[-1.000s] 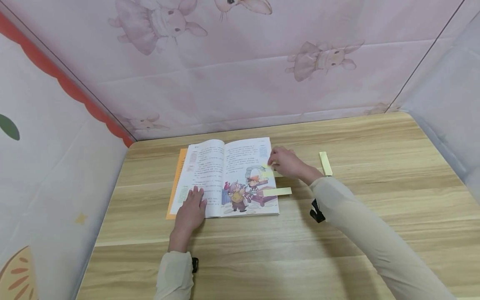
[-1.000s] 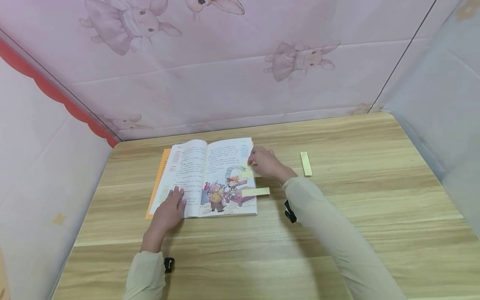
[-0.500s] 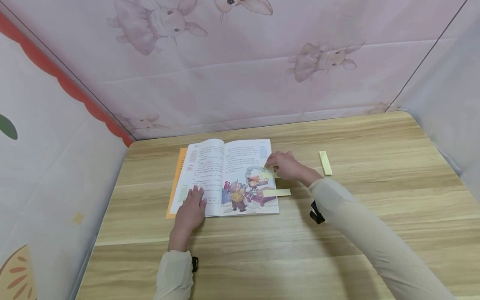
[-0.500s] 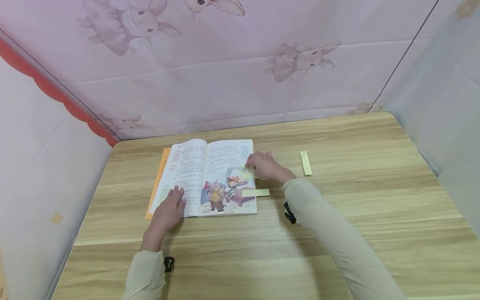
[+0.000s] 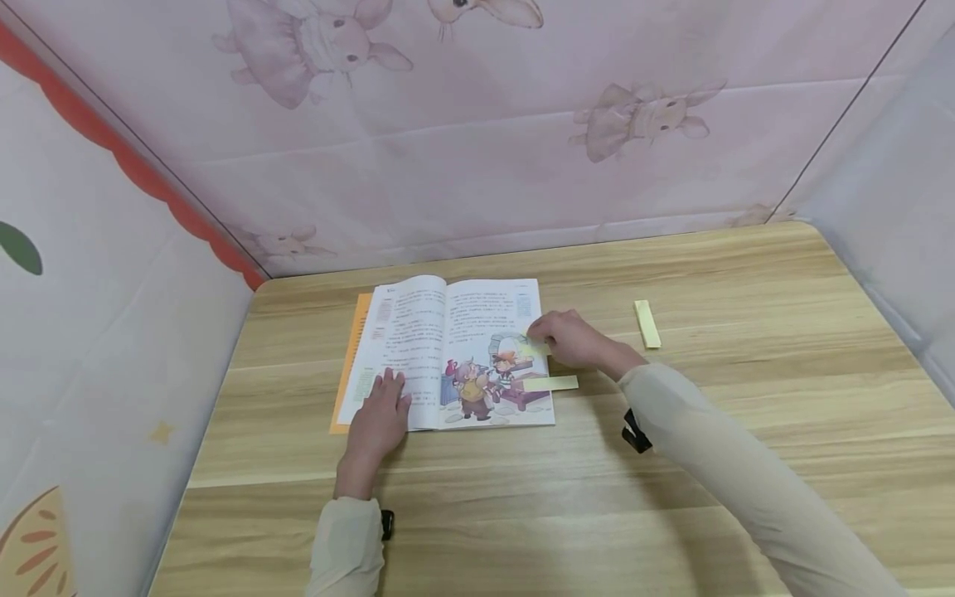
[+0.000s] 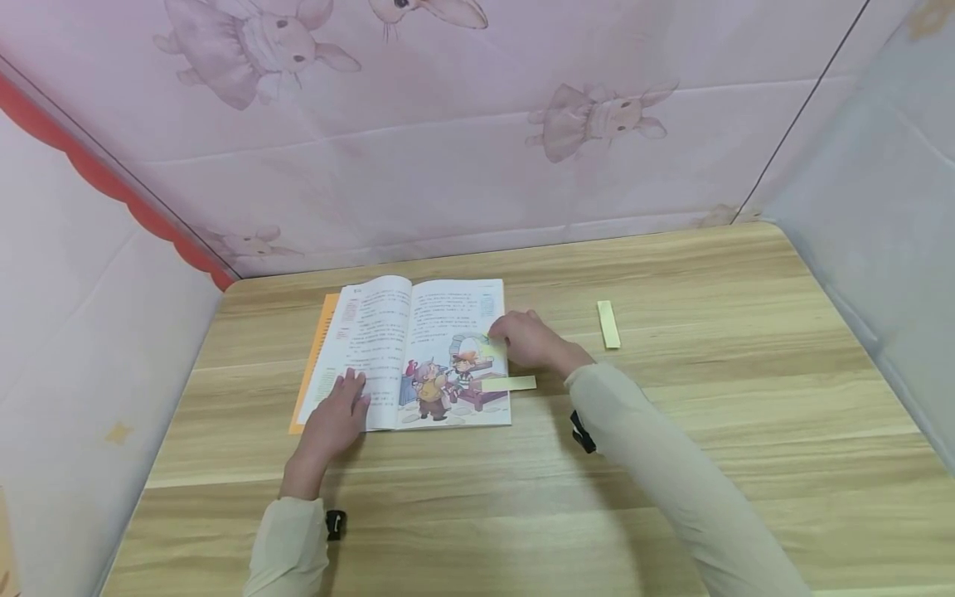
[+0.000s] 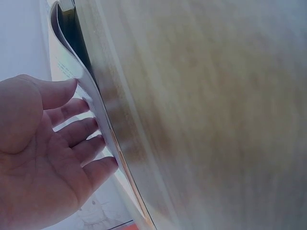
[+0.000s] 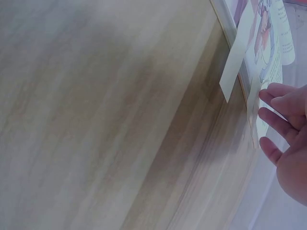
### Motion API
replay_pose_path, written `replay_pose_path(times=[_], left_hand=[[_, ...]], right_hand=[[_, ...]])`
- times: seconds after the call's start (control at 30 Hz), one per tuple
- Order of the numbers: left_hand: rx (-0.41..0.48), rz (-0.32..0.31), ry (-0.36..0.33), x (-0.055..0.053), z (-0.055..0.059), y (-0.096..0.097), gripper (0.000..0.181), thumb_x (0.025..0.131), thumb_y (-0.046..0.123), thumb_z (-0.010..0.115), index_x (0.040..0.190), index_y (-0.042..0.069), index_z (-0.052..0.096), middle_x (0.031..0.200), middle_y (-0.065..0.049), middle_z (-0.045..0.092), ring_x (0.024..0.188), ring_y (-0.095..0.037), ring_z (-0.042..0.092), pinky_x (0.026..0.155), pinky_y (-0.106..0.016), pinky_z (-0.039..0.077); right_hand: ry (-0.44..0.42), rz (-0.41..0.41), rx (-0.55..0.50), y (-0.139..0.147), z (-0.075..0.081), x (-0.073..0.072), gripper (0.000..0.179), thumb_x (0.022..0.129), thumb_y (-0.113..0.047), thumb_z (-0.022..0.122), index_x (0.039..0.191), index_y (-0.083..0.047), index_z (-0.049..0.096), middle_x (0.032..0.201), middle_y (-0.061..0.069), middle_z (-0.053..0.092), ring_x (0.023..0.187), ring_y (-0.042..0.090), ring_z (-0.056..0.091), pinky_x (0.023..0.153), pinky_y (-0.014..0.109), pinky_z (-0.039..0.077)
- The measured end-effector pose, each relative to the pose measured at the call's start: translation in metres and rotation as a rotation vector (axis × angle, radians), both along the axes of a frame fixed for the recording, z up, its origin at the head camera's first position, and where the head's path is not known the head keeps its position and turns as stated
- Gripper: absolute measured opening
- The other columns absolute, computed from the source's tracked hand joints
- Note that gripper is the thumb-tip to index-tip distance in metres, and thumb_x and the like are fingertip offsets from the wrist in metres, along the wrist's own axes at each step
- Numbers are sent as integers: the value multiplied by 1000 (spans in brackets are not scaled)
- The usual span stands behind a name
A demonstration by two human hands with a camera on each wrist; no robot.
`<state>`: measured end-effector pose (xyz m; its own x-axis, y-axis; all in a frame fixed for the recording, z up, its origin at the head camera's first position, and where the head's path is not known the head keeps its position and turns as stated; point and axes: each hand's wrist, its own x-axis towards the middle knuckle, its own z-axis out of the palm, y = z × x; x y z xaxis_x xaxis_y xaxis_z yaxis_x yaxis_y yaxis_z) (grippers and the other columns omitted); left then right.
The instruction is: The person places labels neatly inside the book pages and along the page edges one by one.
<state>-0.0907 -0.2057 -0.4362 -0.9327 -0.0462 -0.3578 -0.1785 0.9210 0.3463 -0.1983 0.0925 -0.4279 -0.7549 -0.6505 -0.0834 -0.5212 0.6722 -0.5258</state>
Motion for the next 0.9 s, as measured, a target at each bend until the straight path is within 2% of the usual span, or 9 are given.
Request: replay_pose_path(times=[0.13,0.4,0.9], left_hand=[[0,-4,10,0,-4,-1,48,99,21,35,142,0,27,149,-16,14,137,-32,8,108,-51,13],[4,-7,29,-1,-11,-2,48,99,21,35,142,1,27,149,-16,13,137,-32,8,109,-51,13],[3,-3,18,1,-6,-1,49,99,22,36,142,1,27,149,-16,14,137,-32,8,109,-50,14]], right_hand=[[10,31,4,0,-3,2,36,83,13,46,113,3,62,115,19,60,111,35,53,97,44,40],[6,44,46,-2,-4,6,35,85,10,46,116,3,60,121,18,57,115,35,50,99,44,38],[-64,59,45,-6,-1,7,46,81,14,42,122,1,56,129,16,51,120,34,45,102,43,35]])
